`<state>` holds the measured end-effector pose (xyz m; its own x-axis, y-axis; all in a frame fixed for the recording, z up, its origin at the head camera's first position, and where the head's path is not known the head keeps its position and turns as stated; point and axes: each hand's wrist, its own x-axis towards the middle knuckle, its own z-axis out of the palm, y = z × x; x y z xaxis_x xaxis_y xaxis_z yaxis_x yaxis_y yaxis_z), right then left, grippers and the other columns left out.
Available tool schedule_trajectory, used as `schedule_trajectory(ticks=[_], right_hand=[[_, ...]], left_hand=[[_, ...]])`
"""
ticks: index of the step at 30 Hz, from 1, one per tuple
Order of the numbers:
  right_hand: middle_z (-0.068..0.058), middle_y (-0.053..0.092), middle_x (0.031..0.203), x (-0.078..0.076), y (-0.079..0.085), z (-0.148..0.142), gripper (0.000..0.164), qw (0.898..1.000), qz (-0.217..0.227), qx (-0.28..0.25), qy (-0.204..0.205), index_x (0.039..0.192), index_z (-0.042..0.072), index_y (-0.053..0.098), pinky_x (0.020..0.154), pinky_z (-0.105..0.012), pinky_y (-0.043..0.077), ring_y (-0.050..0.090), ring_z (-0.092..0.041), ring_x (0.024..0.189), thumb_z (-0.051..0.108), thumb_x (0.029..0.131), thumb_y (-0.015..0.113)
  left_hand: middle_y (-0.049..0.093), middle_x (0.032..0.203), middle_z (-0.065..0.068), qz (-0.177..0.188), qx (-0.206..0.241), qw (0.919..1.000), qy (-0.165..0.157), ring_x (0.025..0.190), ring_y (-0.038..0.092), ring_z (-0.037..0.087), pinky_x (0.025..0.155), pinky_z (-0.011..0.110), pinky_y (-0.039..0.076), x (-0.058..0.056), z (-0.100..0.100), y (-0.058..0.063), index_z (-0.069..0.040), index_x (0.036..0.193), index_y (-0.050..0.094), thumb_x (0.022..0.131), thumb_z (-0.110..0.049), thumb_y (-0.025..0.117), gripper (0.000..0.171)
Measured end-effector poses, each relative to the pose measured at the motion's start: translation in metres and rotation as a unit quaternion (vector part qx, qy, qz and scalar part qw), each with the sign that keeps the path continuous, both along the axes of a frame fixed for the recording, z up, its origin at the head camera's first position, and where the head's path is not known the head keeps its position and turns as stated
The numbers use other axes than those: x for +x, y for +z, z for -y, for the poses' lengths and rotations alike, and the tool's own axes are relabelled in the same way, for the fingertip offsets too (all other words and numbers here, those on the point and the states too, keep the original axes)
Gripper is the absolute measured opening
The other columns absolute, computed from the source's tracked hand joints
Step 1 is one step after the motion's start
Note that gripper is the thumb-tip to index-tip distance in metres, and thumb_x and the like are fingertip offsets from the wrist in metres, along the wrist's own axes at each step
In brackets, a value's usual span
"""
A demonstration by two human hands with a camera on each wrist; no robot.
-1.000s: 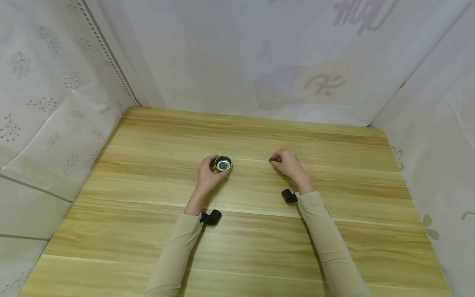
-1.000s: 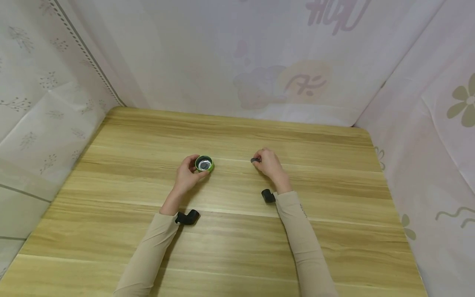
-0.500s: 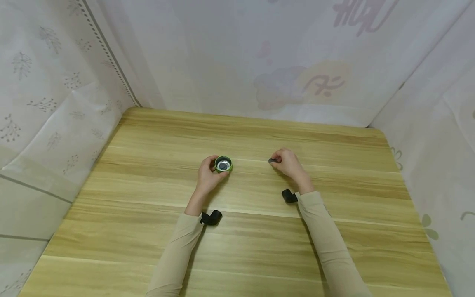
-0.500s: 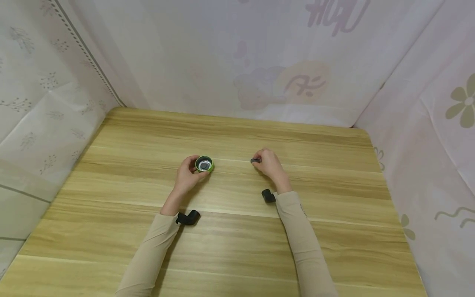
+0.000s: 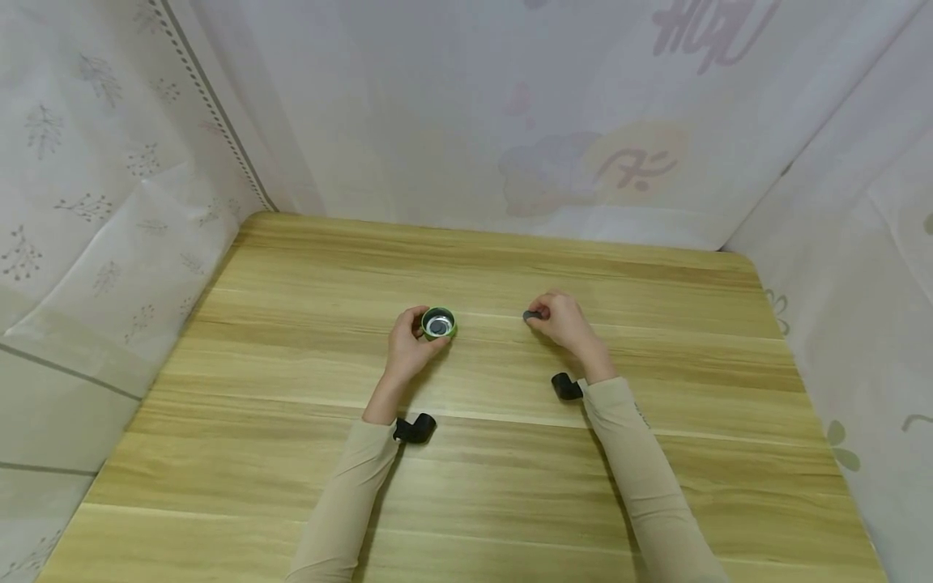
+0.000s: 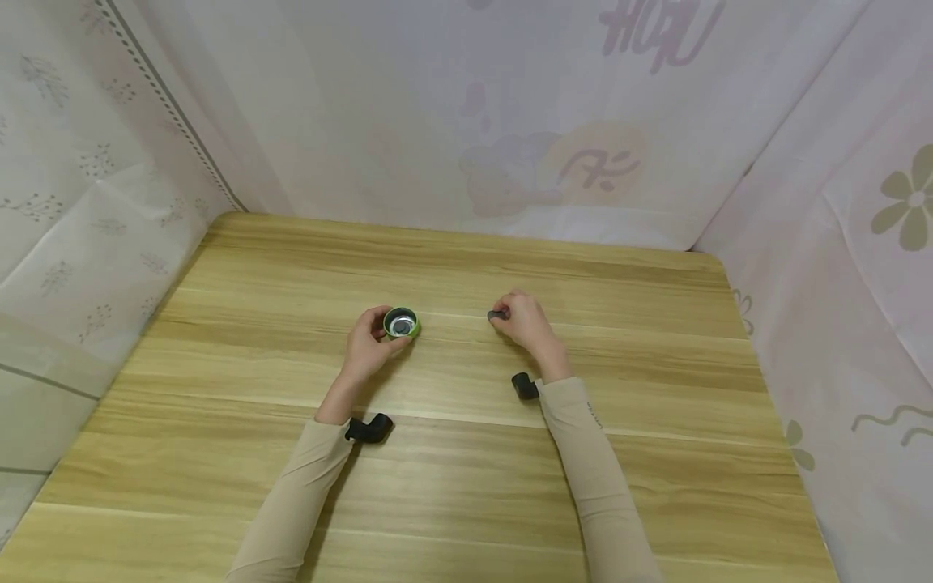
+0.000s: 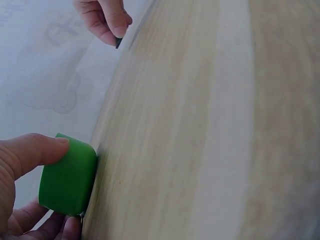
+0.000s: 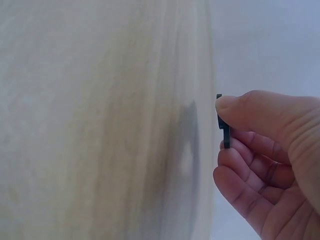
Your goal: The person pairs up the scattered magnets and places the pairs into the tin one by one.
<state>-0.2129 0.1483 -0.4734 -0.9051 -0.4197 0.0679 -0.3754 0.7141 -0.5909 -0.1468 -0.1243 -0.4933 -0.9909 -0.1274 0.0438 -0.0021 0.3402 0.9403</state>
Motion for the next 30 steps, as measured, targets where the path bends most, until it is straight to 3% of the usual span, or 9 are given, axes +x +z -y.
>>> schedule_trajectory(ticks=[30], right_hand=[[-0.012, 0.062, 0.093, 0.005, 0.016, 0.02, 0.017, 1.0, -0.021, -0.011, 0.017, 0.095, -0.002, 0.068, 0.072, -0.034, 0.05, 0.057, -0.024, 0.081, 0.01, 0.083, 0.071]], left_hand=[[0.052, 0.117, 0.024, -0.007, 0.008, 0.9999, 0.001, 0.109, 0.051, 0.034, 0.093, 0.04, 0.045, 0.001, 0.001, -0.002, 0.01, 0.122, 0.049, 0.07, 0.002, 0.077, 0.06]])
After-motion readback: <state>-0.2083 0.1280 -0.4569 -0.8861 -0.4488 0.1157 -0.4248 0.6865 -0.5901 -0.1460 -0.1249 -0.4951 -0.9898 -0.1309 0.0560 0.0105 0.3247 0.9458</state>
